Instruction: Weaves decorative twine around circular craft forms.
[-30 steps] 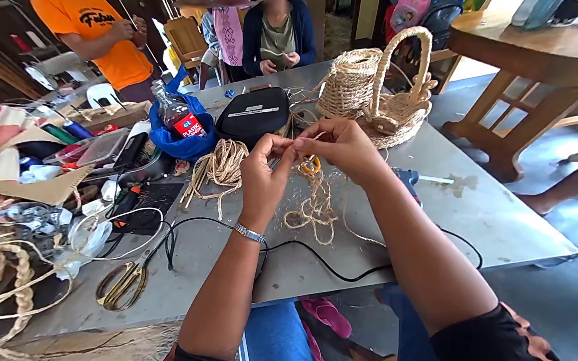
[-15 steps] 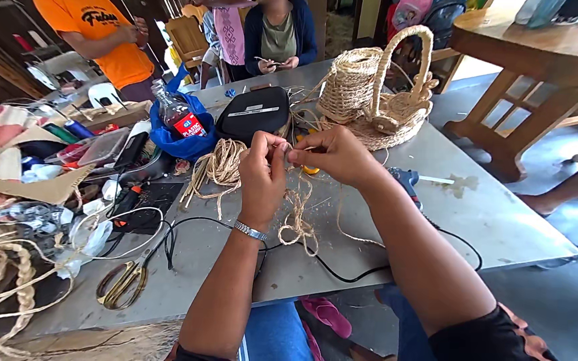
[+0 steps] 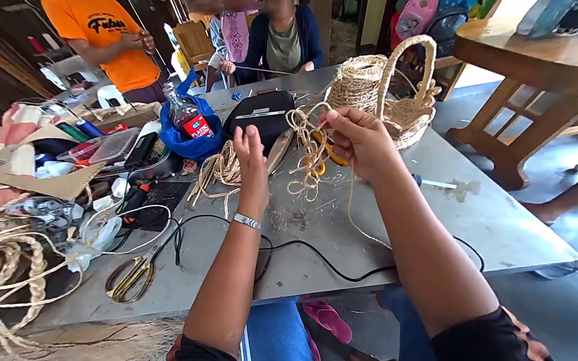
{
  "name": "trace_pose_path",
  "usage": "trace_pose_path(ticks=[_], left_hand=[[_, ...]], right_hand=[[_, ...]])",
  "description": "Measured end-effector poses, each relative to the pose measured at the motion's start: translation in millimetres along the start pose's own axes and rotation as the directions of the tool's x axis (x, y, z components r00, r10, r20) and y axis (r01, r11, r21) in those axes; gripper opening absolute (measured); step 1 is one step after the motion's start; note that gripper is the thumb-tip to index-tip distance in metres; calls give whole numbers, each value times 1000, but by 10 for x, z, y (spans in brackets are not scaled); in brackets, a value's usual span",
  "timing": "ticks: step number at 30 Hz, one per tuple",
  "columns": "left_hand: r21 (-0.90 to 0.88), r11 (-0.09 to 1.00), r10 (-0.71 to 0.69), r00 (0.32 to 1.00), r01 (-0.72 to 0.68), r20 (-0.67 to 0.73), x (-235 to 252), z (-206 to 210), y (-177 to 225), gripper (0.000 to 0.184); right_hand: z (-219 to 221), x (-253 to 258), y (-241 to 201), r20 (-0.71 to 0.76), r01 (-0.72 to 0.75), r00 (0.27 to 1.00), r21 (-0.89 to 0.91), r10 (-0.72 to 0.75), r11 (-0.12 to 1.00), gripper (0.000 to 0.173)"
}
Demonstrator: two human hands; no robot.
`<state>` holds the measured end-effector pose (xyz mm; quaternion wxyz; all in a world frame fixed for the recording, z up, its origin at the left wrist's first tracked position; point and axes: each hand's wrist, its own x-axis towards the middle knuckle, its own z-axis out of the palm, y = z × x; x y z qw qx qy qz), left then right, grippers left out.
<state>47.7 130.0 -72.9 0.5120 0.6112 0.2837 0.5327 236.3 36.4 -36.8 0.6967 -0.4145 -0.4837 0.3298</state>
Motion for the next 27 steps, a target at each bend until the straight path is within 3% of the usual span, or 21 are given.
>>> trace_pose_path(ticks=[3, 6, 10, 12, 17, 19, 23, 27], left_hand=[[-79, 981, -162, 969, 179, 188, -196, 112, 17, 78], [-138, 948, -209, 888, 287, 410, -272, 184, 35, 70], [-349, 887, -75, 839, 304, 539, -254, 176, 52, 25], [-414, 868, -7, 841, 274, 541, -238, 154, 70, 24], [-411, 897, 64, 872, 163, 485, -201, 79, 124, 57], [-428, 893, 67, 898, 141, 436, -171, 68, 121, 52], [-430, 890, 11, 934, 154, 358, -153, 71, 148, 25], [-462, 866, 5, 923, 188, 386, -149, 50, 142, 29]], right_hand=[[31, 3, 23, -29, -13, 999, 72, 15, 997, 21], [45, 0, 55, 13, -8, 1000, 160, 7, 987, 23], [22, 19, 59, -18, 6, 1000, 204, -2, 979, 23], [4, 26, 38, -70, -19, 997, 233, 37, 972, 24], [-41, 39, -7, -127, -66, 985, 355, 118, 933, 26], [-56, 45, -16, -146, -52, 982, 398, 119, 916, 25], [-57, 51, -20, -146, -40, 982, 448, 117, 893, 22], [-40, 41, -16, -115, -70, 984, 467, 139, 882, 23]])
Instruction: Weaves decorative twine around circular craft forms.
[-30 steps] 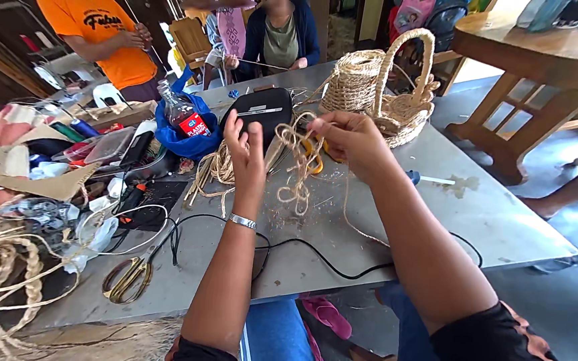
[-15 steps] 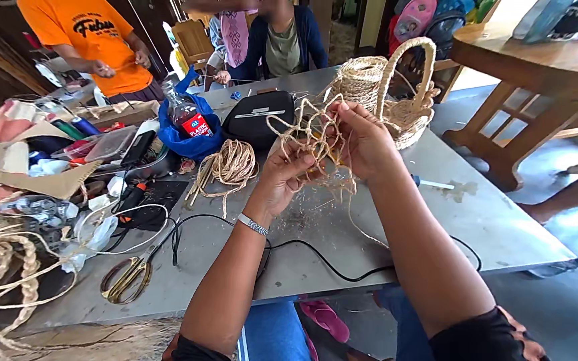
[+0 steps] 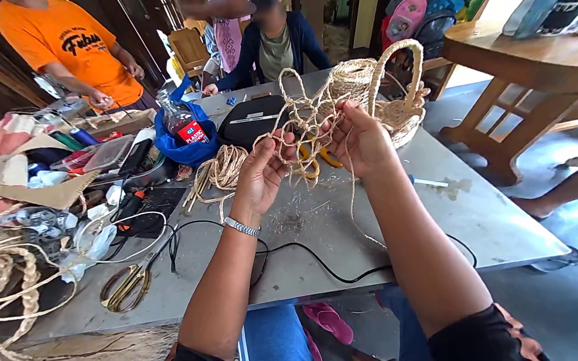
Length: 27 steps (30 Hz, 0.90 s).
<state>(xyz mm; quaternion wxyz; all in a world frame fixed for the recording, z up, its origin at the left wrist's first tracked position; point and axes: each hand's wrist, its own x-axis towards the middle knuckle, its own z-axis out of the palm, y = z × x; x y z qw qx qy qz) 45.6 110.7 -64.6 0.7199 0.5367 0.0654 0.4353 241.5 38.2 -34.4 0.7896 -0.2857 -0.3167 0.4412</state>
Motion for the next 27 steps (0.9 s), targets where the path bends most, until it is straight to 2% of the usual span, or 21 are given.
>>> trace_pose_path(ticks=[3, 7, 10, 13, 16, 18, 19, 20, 21, 23, 24, 25, 26, 27], left_hand=[[-110, 994, -4, 997, 13, 81, -15, -5, 11, 30], [-106, 991, -69, 994, 78, 89, -39, 30, -28, 27], [-52, 990, -130, 991, 128, -27, -32, 40, -18, 33], [-33, 992, -124, 980, 120, -157, -2, 16, -7, 45], [-96, 995, -36, 979, 17, -201, 47, -46, 4, 48], [-82, 993, 61, 957, -88, -285, 71, -84, 40, 45], [-1, 989, 139, 930, -149, -339, 75, -101, 56, 43], [158, 966, 251, 899, -206, -358, 70, -120, 60, 41], [381, 886, 392, 866, -265, -310, 65, -145, 49, 41], [735, 547, 639, 767, -400, -58, 74, -155, 28, 40], [815, 375, 673, 734, -442, 88, 69, -104, 35, 42], [840, 259, 656, 725, -477, 209, 51, -31, 28, 46], [828, 215, 623, 726, -517, 291, 40, 45, -19, 51], [805, 220, 584, 735, -552, 344, 28, 107, -98, 55]], right_hand=[[5, 1, 6, -15, -41, 999, 45, 42, 998, 21], [55, -24, 56, 8, -112, 994, 57, 112, 992, 23], [76, -37, 62, -10, -122, 992, 33, 122, 992, 23], [42, -20, 21, -76, -72, 994, 28, 74, 997, 26], [31, -7, 32, -92, -27, 995, 19, 29, 999, 27], [36, 0, 49, -106, 19, 994, 6, -18, 1000, 26], [35, 1, 50, -111, 48, 993, -14, -49, 999, 26], [39, -2, 50, -114, 76, 990, -42, -81, 996, 26], [49, -9, 48, -109, 92, 989, -66, -99, 994, 26], [91, -32, 56, -66, 82, 994, -89, -88, 993, 26], [123, -54, 72, -28, 68, 997, -94, -71, 993, 26], [152, -77, 103, 16, 65, 998, -99, -63, 993, 26], [177, -98, 141, 64, 74, 996, -114, -67, 991, 26], [205, -120, 184, 99, 93, 992, -136, -80, 986, 26]])
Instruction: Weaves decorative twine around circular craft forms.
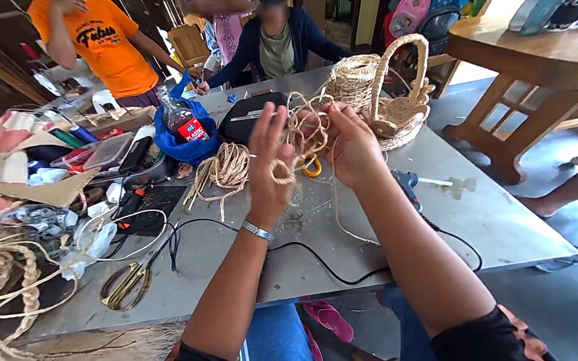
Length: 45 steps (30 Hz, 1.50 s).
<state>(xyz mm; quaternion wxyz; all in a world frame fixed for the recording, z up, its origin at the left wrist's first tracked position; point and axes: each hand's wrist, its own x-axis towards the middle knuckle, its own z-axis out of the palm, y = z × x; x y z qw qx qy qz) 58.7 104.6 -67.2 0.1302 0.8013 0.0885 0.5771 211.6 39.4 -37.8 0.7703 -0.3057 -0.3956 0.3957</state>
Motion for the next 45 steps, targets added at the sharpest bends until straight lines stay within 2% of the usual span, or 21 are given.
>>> trace_pose_path(ticks=[4, 7, 9, 11, 13, 15, 18, 19, 20, 21, 23, 25, 27, 29, 32, 34, 36, 38, 43, 45], left_hand=[[-116, 993, 29, 991, -14, 132, -159, 260, -50, 81], [-107, 994, -18, 989, 34, 148, -174, 260, -102, 103], [-136, 985, -81, 983, 104, 165, -171, 247, -106, 110], [-273, 934, -178, 963, 230, 202, -152, 193, -80, 106], [-448, 795, -322, 911, 408, 258, -151, 118, -48, 92], [-533, 681, -415, 864, 502, 285, -162, 85, -75, 78], [-573, 553, -529, 786, 605, 319, -168, 69, -107, 61], [-590, 492, -564, 750, 641, 344, -176, 79, -118, 58], [-625, 417, -588, 720, 660, 368, -182, 95, -140, 56], [-679, 322, -596, 698, 660, 396, -183, 97, -161, 53], [-756, 119, -572, 667, 644, 478, -189, 58, -205, 44], [-780, 37, -590, 643, 625, 488, -185, 52, -222, 38], [-799, -40, -597, 626, 600, 501, -187, 24, -239, 38], [-805, -63, -661, 580, 590, 476, -181, 28, -244, 33], [-810, -66, -573, 642, 583, 509, -199, -3, -293, 45], [-814, -74, -533, 667, 576, 520, -199, -16, -295, 47], [-811, -124, -393, 723, 571, 569, -197, -39, -340, 52], [-811, -144, -323, 748, 567, 580, -190, -28, -358, 56], [-815, -115, -383, 732, 568, 564, -222, -25, -335, 49], [-818, -118, -464, 697, 563, 546, -219, -15, -315, 33]], right_hand=[[129, -66, 135, -24, 66, 997, -97, -69, 993, 24], [144, -80, 168, -28, 28, 999, -106, -31, 994, 26], [130, -76, 168, 6, 3, 1000, -119, -2, 993, 26], [114, -71, 143, 57, -22, 998, -166, 32, 986, 32], [86, -58, 120, 149, -21, 987, -227, 57, 974, 37], [18, -34, 85, 248, 6, 964, -382, 96, 924, 36], [-69, 18, 106, 338, 225, 940, -720, 49, 656, 36], [-94, 23, 107, 366, 284, 930, -763, 25, 581, 34], [-106, 25, 90, 377, 303, 926, -778, 23, 551, 31], [-101, 25, 65, 369, 280, 928, -769, 41, 575, 28], [-78, 4, -12, 284, 105, 952, -654, 115, 749, 26], [-99, -21, -155, 220, -96, 953, -430, 207, 898, 28], [-174, -31, -289, 221, -183, 945, -253, 241, 950, 35], [-245, -23, -357, 203, -164, 957, -209, 207, 964, 41], [-249, -13, -375, 110, -96, 985, -287, 133, 953, 41], [-236, -7, -350, 89, -57, 992, -348, 93, 936, 37], [-236, 7, -303, 91, -2, 995, -424, 45, 906, 33], [-225, 10, -272, 84, 24, 996, -472, 18, 881, 29], [-201, -6, -279, 108, 31, 994, -488, 25, 873, 19], [-185, -12, -275, 117, 40, 993, -488, 20, 872, 17]])
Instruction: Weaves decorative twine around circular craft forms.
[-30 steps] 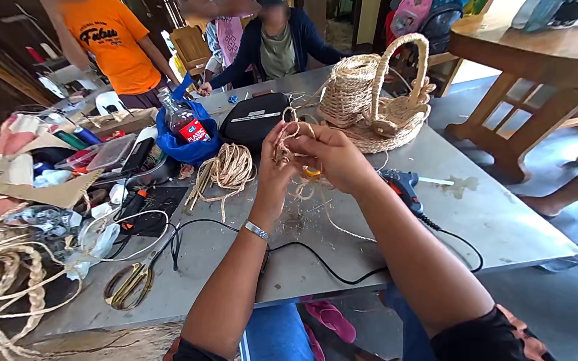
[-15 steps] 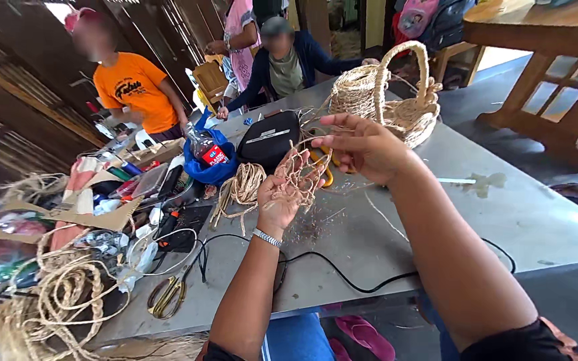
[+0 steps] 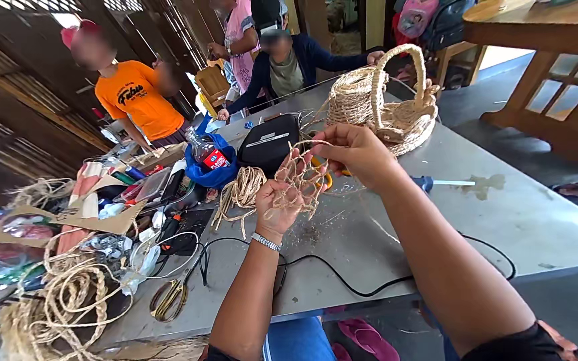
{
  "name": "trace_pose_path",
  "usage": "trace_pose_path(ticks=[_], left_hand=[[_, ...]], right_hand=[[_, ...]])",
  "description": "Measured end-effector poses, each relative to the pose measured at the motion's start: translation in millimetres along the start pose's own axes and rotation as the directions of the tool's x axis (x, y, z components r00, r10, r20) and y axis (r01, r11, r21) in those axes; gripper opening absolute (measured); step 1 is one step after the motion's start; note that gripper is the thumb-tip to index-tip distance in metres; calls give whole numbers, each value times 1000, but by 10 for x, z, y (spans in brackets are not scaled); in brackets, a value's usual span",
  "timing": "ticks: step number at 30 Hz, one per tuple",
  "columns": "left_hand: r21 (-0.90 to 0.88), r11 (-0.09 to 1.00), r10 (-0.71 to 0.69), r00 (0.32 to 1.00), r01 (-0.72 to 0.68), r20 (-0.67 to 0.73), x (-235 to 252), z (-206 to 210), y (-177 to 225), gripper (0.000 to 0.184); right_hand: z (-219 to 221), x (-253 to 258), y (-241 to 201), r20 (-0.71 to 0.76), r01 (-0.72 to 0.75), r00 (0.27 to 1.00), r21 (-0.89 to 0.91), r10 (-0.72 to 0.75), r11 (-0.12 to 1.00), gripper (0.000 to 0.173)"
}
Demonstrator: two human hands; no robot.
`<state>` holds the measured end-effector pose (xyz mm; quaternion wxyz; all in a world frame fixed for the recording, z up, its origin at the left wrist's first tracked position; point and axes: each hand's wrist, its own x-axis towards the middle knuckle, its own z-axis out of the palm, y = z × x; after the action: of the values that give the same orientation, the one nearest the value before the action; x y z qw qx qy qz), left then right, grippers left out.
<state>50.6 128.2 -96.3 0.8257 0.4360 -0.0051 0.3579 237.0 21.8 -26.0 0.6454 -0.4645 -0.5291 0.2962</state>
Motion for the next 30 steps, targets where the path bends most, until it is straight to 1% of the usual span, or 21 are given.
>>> trace_pose_path(ticks=[2, 3, 4, 5, 6, 7, 9, 11, 12, 13, 14, 15, 16, 17, 18, 20, 22, 25, 27, 28, 30], left_hand=[[28, 999, -26, 998, 28, -60, -10, 20, -1, 29], [30, 999, -42, 996, 44, -73, -18, 22, -3, 27], [29, 998, -58, 997, 59, -59, -29, 21, -4, 27], [29, 997, -73, 997, 74, -37, -39, 19, -7, 26], [10, 995, -96, 995, 96, 22, -47, 3, -5, 27], [8, 993, -115, 992, 115, 54, -50, 8, -7, 27], [22, 985, -170, 980, 168, 106, -53, 9, 4, 32], [55, 976, -217, 971, 212, 98, -54, 24, 12, 32], [77, 972, -228, 970, 222, 83, -54, 34, 12, 31], [91, 970, -230, 972, 225, 48, -56, 61, 10, 28], [95, 967, -244, 966, 236, 85, -52, 66, 24, 34], [105, 960, -276, 946, 261, 171, -33, 47, 51, 51], [139, 951, -301, 927, 276, 222, -9, 48, 70, 67], [168, 944, -316, 922, 283, 221, 3, 63, 90, 76], [193, 939, -319, 932, 285, 175, 5, 71, 109, 76], [258, 924, -309, 948, 282, 74, 4, 72, 166, 63], [333, 894, -317, 949, 301, -7, 5, 54, 242, 53], [421, 855, -282, 952, 304, -116, -8, 24, 342, 28], [524, 809, -202, 963, 266, -177, -11, 16, 375, 13], [594, 767, -145, 968, 242, -207, -8, 19, 373, 11], [715, 678, -1, 973, 170, -230, 0, 7, 330, 25]], right_hand=[[33, 0, 18, -41, 18, 999, -79, -22, 997, 22], [35, 8, 52, -66, 35, 997, -183, -47, 983, 31], [22, 28, 109, -66, 60, 994, -295, -83, 954, 43], [5, 55, 180, -40, 95, 992, -364, -117, 927, 54], [-6, 78, 238, 2, 119, 992, -380, -127, 918, 59], [-3, 75, 248, 47, 110, 994, -364, -100, 925, 58], [23, 37, 196, 135, 54, 991, -262, -18, 964, 47], [36, 21, 173, 194, 15, 981, -155, 15, 988, 32], [33, 31, 195, 194, 12, 981, -129, 13, 992, 27], [25, 47, 229, 175, 17, 985, -124, 5, 992, 25], [15, 63, 256, 137, 21, 991, -147, -1, 989, 24], [0, 81, 278, 86, 25, 996, -184, -9, 983, 25], [-17, 95, 289, 28, 27, 999, -239, -21, 971, 27], [-30, 101, 292, -31, 32, 999, -291, -43, 956, 29], [-40, 100, 287, -80, 43, 994, -340, -75, 939, 30], [-58, 97, 260, -144, 67, 980, -417, -139, 907, 31], [-76, 103, 264, -161, 112, 963, -485, -215, 867, 30], [-113, 132, 330, -121, 210, 941, -520, -315, 828, 28], [-128, 139, 344, -75, 221, 948, -548, -310, 807, 26], [-125, 133, 339, -51, 209, 957, -558, -284, 803, 25], [-101, 116, 331, -11, 165, 978, -560, -206, 812, 24]])
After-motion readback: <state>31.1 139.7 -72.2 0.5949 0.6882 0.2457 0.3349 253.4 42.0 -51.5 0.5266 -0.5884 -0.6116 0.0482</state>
